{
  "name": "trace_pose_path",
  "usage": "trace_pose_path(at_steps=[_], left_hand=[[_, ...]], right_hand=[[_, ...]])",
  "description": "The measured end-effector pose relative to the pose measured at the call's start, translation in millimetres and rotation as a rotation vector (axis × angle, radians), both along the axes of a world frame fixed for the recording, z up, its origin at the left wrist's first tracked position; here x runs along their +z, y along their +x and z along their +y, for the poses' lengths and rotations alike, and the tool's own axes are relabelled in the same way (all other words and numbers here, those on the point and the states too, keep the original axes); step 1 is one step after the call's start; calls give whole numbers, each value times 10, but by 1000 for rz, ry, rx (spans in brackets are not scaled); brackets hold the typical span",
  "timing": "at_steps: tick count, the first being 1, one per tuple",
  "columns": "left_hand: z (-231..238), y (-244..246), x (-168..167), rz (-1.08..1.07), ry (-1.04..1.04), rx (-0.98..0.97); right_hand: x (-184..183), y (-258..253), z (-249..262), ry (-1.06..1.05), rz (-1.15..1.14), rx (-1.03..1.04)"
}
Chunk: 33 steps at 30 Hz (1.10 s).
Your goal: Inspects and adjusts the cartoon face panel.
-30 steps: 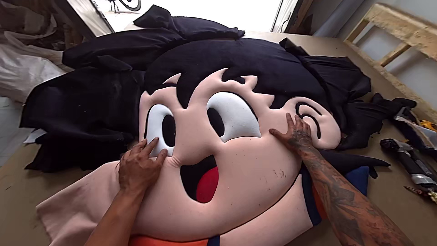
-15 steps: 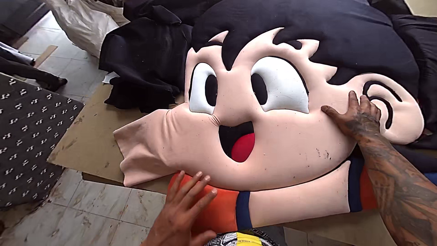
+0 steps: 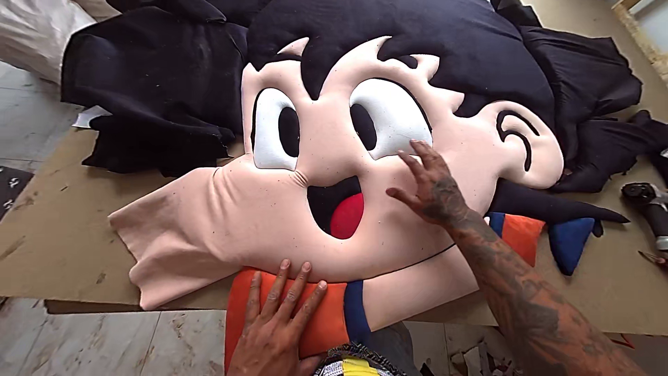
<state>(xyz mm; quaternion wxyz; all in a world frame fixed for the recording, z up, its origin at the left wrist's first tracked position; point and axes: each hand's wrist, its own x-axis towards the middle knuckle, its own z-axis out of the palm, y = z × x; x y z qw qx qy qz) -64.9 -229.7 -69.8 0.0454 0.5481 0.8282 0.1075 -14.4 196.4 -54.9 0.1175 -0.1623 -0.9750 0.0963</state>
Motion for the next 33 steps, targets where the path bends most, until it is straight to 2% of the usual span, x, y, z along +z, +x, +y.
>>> trace_pose_path(at_steps=[3,8,14,20,33], left_hand=[[45,14,-87,43,48,-4],[62,21,-65,37,22,20],[50,66,-57,29,-29,41],[30,73,-81,51,13,33],[-102,224,-96,102,81,13]], right_hand=[[-120,-299,-361,-33,15,52],[-300,-557,-540,47,-87,8],[-296,-487,-577,79,-124,-22],[-317,-401,-653,95,-67,-19],[-300,-145,-875,108,-112,-64]])
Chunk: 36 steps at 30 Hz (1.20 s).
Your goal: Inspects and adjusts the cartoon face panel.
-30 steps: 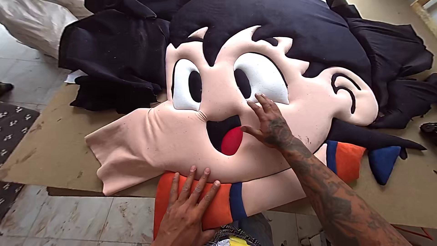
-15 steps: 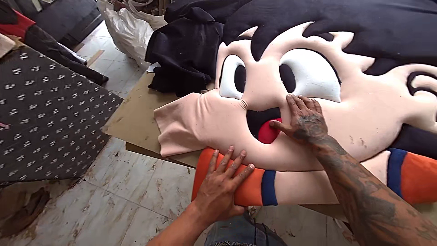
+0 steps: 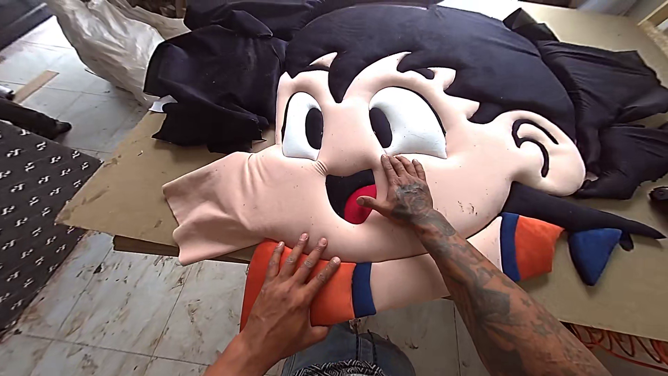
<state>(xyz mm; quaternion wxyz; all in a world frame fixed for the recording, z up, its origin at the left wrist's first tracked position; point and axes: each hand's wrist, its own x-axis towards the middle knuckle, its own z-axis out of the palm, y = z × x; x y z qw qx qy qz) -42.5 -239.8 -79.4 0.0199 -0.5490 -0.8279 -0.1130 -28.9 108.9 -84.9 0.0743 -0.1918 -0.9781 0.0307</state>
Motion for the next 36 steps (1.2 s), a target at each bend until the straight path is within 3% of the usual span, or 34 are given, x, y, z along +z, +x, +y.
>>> trace_pose_path(at_steps=[24,32,34,36], left_hand=[[-393,463,-25,-18,30,15],[-450,506,-39,-34,23,21],[-443,509,-33,-34,20,26],[-430,483,-14,-33,11,20]], right_hand=[[76,587,-446,-2,-28,71],[3,558,-444,13,0,54],[34,612,-480,-50,79,59],[280,984,-782,-236,203,43]])
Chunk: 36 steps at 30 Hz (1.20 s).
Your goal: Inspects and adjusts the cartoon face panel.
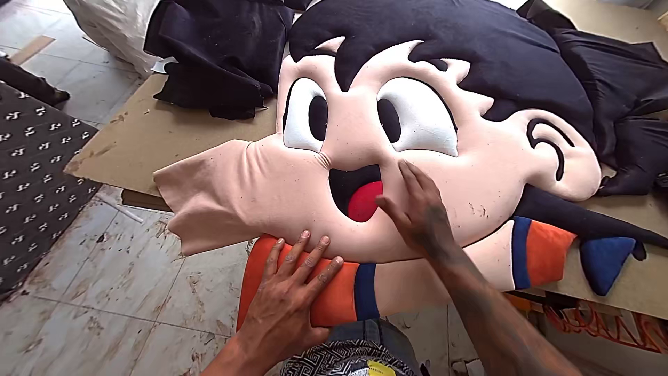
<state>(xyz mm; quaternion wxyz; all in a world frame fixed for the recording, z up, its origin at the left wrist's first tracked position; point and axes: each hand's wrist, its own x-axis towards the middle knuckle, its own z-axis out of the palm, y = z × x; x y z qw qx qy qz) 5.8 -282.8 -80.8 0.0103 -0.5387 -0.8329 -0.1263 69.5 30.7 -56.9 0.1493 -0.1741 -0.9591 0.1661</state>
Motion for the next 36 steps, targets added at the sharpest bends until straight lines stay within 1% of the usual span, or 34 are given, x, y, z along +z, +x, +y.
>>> trace_pose_path(at_steps=[2,3,4,5,6,7,8,9,10,11,12,14,17,19,21,23,25,26,28,30,31,33,36], left_hand=[[-3,-3,8,-1,-16,-3],[-8,3,11,-3,-25,-2],[-14,8,21,-4,-35,-2],[-17,5,34,-6,-42,-3],[-17,4,43,-6,-49,-3],[-16,7,49,-6,-55,-5],[-8,5,55,-3,-60,-8],[-1,3,63,5,-67,-11],[0,5,77,16,-75,-19],[7,1,92,30,-79,-26],[12,-7,103,42,-81,-33],[12,-15,101,55,-71,-46],[33,-84,150,79,-64,-90],[171,-250,305,58,-58,-169],[557,-552,460,9,-7,-312],[1199,-871,517,14,62,-462],[1919,-1077,453,21,81,-645],[2252,-1110,382,18,58,-745],[2748,-1096,229,-8,-19,-918],[3036,-1039,91,-76,-29,-1024],[3112,-993,61,-109,-41,-1032],[3181,-918,60,-124,-62,-962],[3162,-841,18,-137,2,-892]], right_hand=[[265,724,-557,-269,101,-7],[316,1112,-837,-494,74,-8],[298,1443,-1074,-790,-45,-17],[179,1681,-1258,-1102,-176,-62],[-2,1818,-1401,-1374,-231,-149],[-168,1853,-1525,-1579,-160,-268],[-291,1788,-1611,-1736,-1,-380],[-363,1646,-1673,-1840,211,-494],[-381,1471,-1718,-1889,416,-618],[-365,1298,-1740,-1895,563,-721],[-335,1148,-1752,-1868,645,-814],[-315,974,-1774,-1796,713,-951],[-394,841,-1851,-1635,837,-1007],[-444,752,-1915,-1511,923,-1031],[-482,647,-1969,-1398,982,-1080],[-501,560,-1993,-1290,982,-1159],[-469,489,-2021,-1178,931,-1250],[-451,450,-2028,-1110,912,-1295],[-421,385,-2049,-1023,883,-1338],[-398,340,-2070,-1011,871,-1322],[-395,320,-2066,-1005,874,-1323],[-396,274,-2031,-967,891,-1348],[-364,253,-1982,-935,893,-1383]])
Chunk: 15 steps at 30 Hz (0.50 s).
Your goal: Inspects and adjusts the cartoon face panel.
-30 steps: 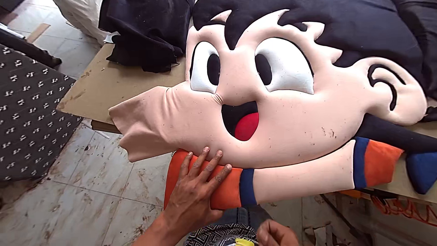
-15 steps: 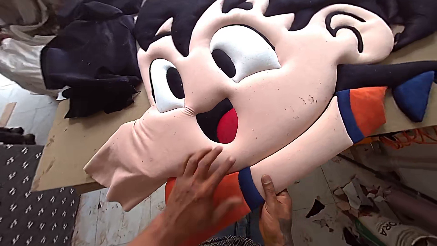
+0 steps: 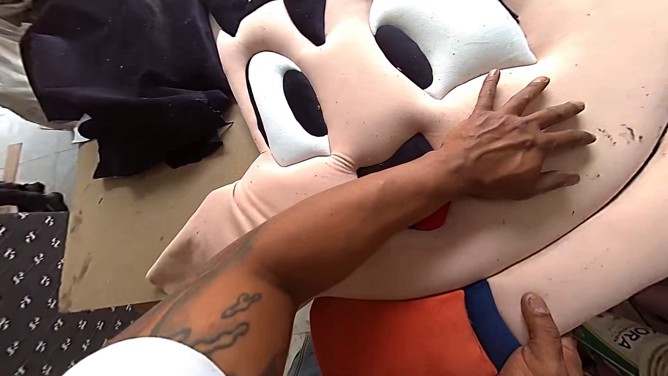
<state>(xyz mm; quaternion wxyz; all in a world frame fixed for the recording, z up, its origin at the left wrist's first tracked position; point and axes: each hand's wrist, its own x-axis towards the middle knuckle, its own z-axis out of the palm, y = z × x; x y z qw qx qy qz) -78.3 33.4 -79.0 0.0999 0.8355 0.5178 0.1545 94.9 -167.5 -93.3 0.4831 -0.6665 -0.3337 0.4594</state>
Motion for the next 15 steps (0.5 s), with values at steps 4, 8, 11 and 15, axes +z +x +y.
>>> trace_pose_path(at_steps=[4,8,11,15], left_hand=[[-87,-60,-66,-13,20,15],[-6,-66,-74,-82,107,-21],[16,-97,-138,-81,91,-23],[40,-130,-142,-94,102,-10]], right_hand=[[88,-243,0,-21,28,67],[174,-326,130,-22,156,19],[186,-334,130,-24,237,-31],[157,-312,128,-19,292,-39]])
